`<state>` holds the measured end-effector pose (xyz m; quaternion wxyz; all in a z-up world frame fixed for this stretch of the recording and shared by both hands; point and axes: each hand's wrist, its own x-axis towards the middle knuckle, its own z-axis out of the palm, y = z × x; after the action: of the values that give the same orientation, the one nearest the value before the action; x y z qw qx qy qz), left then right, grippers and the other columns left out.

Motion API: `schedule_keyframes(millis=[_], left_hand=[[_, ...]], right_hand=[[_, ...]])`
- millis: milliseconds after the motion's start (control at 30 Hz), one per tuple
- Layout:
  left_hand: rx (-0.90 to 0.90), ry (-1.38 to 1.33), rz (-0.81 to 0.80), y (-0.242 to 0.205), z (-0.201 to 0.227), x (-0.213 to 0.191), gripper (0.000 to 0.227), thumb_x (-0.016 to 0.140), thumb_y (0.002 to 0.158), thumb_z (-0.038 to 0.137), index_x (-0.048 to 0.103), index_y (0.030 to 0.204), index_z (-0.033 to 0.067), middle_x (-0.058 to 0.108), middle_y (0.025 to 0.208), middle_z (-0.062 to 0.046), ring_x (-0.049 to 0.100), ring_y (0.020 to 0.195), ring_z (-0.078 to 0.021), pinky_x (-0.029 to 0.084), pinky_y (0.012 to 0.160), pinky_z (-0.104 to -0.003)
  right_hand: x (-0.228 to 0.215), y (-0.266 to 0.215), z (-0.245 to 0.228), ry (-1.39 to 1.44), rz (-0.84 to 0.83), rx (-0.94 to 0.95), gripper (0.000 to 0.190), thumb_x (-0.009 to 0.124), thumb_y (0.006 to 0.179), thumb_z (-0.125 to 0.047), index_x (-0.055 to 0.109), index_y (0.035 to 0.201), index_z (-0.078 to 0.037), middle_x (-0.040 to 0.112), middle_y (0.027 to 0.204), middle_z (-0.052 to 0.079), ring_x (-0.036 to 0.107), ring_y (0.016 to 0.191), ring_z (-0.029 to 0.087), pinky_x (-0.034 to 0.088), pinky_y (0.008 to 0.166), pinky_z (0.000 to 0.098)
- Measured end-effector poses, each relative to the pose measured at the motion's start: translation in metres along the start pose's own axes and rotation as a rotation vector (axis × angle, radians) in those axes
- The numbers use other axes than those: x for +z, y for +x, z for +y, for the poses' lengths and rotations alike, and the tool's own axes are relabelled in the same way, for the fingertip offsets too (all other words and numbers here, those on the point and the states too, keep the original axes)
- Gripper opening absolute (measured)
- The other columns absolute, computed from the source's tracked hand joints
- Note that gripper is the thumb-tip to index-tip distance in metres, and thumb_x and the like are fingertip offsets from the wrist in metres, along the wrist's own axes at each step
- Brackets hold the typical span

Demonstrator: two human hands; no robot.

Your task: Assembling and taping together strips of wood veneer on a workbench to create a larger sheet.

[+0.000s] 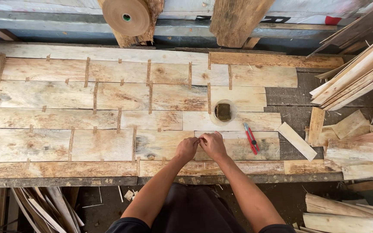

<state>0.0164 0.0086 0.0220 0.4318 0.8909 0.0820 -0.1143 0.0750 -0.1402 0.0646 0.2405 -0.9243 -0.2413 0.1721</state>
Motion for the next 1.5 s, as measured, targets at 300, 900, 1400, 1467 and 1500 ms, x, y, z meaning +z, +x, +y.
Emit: schedule_keyframes(millis=[300,900,1400,1467,1500], left_hand=[[-0.154,0.102,-0.099,0.007,0.015,0.0,0.028,0.047,0.108,0.026,0.068,0.103,0.0075,0.074,0.093,-0.019,0.073,0.085,-0.0357,0.057,0.081,-0.05],[0.262,0.026,0.359,0.021,0.027,-0.002,0.059,0.066,0.096,0.029,0.046,0.145,0.0042,0.057,0.138,-0.02,0.052,0.131,-0.0375,0.04,0.109,-0.055],[0.017,-0.631,-0.22,0.031,0.037,0.005,0.028,0.067,0.102,0.025,0.067,0.119,0.0038,0.069,0.116,-0.01,0.066,0.113,-0.019,0.053,0.103,-0.039],[-0.001,-0.641,-0.252,0.03,0.045,-0.002,0.027,0.066,0.102,0.025,0.066,0.119,0.004,0.069,0.111,-0.008,0.067,0.107,-0.0175,0.055,0.099,-0.038],[-0.019,-0.652,-0.284,0.029,0.049,-0.005,0.027,0.064,0.102,0.024,0.064,0.12,0.0042,0.069,0.105,-0.007,0.067,0.101,-0.0161,0.057,0.095,-0.037]], right_hand=[[0.008,0.009,0.001,0.239,0.019,0.301,0.017,0.073,0.091,-0.022,0.076,0.097,-0.006,0.079,0.087,0.007,0.075,0.076,0.02,0.057,0.069,0.0357],[-0.015,0.022,0.046,1.075,0.051,0.272,0.028,0.058,0.105,-0.02,0.063,0.13,-0.009,0.067,0.114,-0.001,0.061,0.109,0.009,0.05,0.095,0.0264],[-0.043,0.006,0.044,1.488,-0.312,0.393,0.053,0.063,0.097,-0.039,0.053,0.142,-0.012,0.068,0.126,0.003,0.062,0.121,0.016,0.048,0.1,0.0354],[-0.041,0.007,0.046,1.49,-0.334,0.39,0.055,0.064,0.096,-0.04,0.052,0.143,-0.013,0.068,0.126,0.003,0.062,0.121,0.016,0.049,0.1,0.0364],[-0.04,0.007,0.047,1.491,-0.356,0.387,0.058,0.065,0.095,-0.041,0.052,0.143,-0.013,0.068,0.126,0.003,0.062,0.12,0.017,0.05,0.1,0.0373]])
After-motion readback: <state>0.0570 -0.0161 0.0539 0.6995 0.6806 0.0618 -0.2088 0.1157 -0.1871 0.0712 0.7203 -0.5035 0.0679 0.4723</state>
